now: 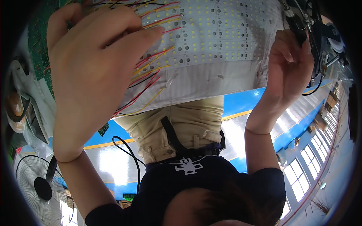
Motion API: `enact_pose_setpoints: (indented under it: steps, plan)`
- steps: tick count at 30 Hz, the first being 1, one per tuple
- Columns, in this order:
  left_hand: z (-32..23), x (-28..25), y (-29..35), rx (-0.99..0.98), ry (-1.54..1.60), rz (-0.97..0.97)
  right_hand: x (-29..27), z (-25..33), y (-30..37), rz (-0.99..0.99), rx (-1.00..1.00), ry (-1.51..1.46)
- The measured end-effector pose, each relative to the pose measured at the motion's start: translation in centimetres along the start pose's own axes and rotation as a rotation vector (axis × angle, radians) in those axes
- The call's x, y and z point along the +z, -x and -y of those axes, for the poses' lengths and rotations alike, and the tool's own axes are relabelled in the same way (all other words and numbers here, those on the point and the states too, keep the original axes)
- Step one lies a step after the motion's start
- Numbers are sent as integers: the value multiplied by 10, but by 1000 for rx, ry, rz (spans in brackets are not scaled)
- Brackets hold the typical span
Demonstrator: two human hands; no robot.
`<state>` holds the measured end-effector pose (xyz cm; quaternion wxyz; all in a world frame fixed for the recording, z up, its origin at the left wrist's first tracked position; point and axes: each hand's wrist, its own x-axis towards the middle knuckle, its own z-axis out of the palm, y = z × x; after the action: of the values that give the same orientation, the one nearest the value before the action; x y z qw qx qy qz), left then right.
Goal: The person solders colored wires onto individual LEDs on a large LED circuit board using a soldering iron and solder.
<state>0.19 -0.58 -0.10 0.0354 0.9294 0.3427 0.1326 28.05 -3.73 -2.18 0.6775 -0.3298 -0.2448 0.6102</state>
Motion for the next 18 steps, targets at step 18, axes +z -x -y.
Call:
enact_pose_setpoints:
  steps: [18]
  plan:
    - [1, 1, 1, -39, 59, -7, -8, -6, -10, -19, 76, 344]
